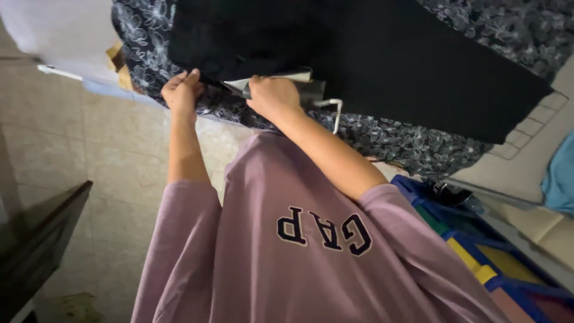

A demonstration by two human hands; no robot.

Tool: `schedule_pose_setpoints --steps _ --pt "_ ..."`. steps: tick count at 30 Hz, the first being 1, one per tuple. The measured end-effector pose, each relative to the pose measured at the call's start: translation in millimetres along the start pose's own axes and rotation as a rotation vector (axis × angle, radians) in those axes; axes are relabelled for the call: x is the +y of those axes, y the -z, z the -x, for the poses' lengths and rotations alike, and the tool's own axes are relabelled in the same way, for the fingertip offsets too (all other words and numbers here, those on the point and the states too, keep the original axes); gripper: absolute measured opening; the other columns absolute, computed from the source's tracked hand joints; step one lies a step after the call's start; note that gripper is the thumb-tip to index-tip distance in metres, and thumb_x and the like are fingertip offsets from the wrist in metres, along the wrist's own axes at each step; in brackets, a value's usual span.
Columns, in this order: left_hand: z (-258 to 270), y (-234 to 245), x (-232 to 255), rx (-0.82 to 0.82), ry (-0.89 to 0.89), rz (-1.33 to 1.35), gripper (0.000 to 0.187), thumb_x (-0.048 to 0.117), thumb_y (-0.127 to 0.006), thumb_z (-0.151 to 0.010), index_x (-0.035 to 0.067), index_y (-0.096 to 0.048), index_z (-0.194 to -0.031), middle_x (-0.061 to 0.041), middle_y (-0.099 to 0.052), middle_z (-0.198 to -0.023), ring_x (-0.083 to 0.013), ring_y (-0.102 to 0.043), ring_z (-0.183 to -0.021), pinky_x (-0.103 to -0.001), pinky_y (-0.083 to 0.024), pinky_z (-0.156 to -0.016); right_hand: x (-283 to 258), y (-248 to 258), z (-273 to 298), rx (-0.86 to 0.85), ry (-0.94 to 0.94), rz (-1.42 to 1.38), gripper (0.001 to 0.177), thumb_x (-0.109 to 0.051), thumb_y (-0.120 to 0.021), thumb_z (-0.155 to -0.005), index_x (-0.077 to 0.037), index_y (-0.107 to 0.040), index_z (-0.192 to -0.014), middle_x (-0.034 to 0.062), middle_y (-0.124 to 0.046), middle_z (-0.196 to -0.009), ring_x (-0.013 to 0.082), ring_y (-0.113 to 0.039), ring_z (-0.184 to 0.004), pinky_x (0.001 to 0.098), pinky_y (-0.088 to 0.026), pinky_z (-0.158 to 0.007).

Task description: Ironing a pair of black trousers on an ironing board.

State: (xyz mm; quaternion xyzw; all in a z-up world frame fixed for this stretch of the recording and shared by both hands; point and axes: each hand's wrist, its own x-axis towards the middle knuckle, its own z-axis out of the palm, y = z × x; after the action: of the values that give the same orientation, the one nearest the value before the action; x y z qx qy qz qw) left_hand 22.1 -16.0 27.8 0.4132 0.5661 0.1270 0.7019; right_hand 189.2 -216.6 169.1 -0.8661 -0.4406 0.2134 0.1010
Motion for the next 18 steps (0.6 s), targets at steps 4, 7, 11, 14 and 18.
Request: schedule_pose_setpoints --steps 4,7,11,14,18 --pt "-5.8 1.7 -3.9 -0.043 -0.029 0.035 0.024 0.008 -0.086 -0.090 -0.001 -0.064 -0.092 -0.004 -0.066 -0.075 -0.0121 -0.060 -0.059 -0.026 -0.050 -0.054 60.2 33.2 27.9 -0.116 -0.038 0.126 0.038 -0.045 -0.072 -0.083 -0.008 -0.073 -0.093 0.0125 -0.073 -0.072 0.0309 -0.073 -0.063 0.0458 -0.056 -0.053" --pt "-0.7 -5.0 5.2 0.064 0.035 0.017 0.024 0.007 -0.085 -0.084 0.000 -0.067 -0.098 -0.005 -0.067 -0.069 -0.0121 -0.061 -0.053 -0.025 -0.051 -0.052 117.6 60.4 62.0 -0.190 -0.182 0.172 0.043 -0.053 -0.069 -0.086 -0.012 -0.074 -0.096 0.0108 -0.073 -0.071 0.0312 -0.072 -0.063 0.0468 -0.056 -0.055" --pt "5.6 -12.5 10.3 0.031 -0.005 0.025 0.025 0.006 -0.085 -0.087 -0.002 -0.065 -0.100 -0.005 -0.064 -0.068 -0.0110 -0.057 -0.052 -0.026 -0.049 -0.051 188.6 84.7 122.2 -0.115 -0.169 0.293 0.048 -0.060 -0.072 -0.081 -0.013 -0.076 -0.087 0.0089 -0.073 -0.074 0.0288 -0.072 -0.067 0.0443 -0.057 -0.058" --pt "7.2 -10.6 12.3 0.101 0.020 -0.044 0.021 0.007 -0.084 -0.086 0.000 -0.068 -0.097 -0.004 -0.067 -0.068 -0.0107 -0.061 -0.053 -0.024 -0.053 -0.052 215.9 84.9 150.7 -0.012 -0.115 0.352 0.049 -0.061 -0.072 -0.081 -0.012 -0.076 -0.086 0.0074 -0.073 -0.075 0.0277 -0.072 -0.067 0.0433 -0.057 -0.059" --pt "-6.2 -5.1 3.9 0.028 -0.002 0.035 0.021 0.006 -0.084 -0.089 0.000 -0.064 -0.091 -0.004 -0.063 -0.067 -0.0111 -0.056 -0.052 -0.025 -0.048 -0.052 189.2 78.3 144.6 -0.003 -0.138 0.267 0.044 -0.057 -0.073 -0.081 -0.013 -0.075 -0.082 0.0076 -0.070 -0.069 0.0279 -0.070 -0.061 0.0440 -0.055 -0.054"
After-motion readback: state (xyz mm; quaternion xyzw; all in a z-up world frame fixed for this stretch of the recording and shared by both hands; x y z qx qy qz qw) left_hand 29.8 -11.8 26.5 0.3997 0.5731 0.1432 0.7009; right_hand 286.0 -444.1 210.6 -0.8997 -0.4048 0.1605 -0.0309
